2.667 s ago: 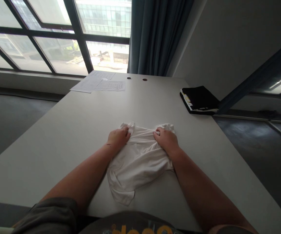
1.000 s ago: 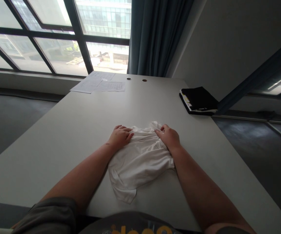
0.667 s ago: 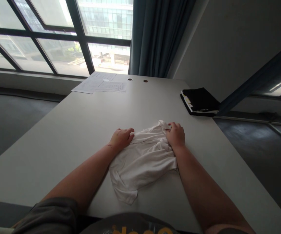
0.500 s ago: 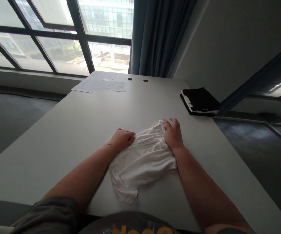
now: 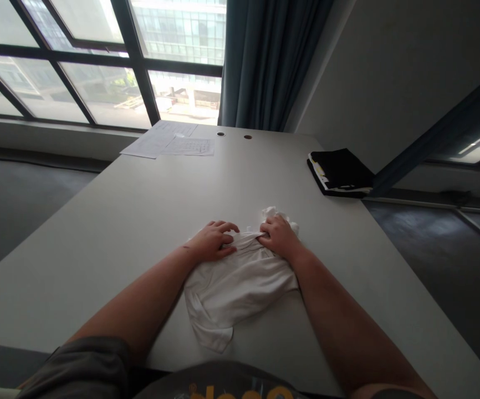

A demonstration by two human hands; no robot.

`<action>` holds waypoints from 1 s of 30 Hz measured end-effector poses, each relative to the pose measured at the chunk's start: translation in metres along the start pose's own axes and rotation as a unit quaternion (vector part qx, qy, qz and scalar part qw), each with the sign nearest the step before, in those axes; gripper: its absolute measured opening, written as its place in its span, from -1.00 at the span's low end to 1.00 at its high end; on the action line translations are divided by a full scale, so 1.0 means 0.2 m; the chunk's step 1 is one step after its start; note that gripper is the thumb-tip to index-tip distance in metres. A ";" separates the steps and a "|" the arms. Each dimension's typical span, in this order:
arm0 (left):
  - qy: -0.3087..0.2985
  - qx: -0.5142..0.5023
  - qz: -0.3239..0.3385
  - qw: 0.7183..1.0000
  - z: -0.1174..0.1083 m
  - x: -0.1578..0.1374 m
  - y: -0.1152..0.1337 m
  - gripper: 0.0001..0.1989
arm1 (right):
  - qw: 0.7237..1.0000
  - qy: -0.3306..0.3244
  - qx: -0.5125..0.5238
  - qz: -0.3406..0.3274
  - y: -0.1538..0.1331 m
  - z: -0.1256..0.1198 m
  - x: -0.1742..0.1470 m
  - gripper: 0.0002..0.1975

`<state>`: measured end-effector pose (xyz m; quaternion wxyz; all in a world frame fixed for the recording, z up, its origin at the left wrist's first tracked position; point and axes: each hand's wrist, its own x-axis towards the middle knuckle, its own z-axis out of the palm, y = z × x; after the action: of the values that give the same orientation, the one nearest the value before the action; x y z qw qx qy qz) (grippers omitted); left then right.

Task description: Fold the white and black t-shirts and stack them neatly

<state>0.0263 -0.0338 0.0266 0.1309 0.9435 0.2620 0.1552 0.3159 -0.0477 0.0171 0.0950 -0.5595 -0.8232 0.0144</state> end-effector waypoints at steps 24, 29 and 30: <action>0.221 0.094 -0.197 0.951 0.01 0.01 0.03 -0.57 | 0.975 0.192 -0.017 0.114 -0.01 0.00 -0.01 -0.90; 0.264 0.077 -0.182 0.944 -0.02 -0.01 0.05 -0.58 | 0.975 0.210 0.037 0.063 -0.03 -0.04 -0.02 -0.93; 0.273 0.078 -0.177 0.942 -0.02 -0.01 0.06 -0.58 | 0.976 0.207 0.047 0.043 -0.04 -0.05 -0.02 -0.93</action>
<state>0.0283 -0.0438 0.0337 0.0058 0.8105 0.4619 0.3601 0.3114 -0.0551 0.0271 0.2888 -0.5801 -0.7593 -0.0584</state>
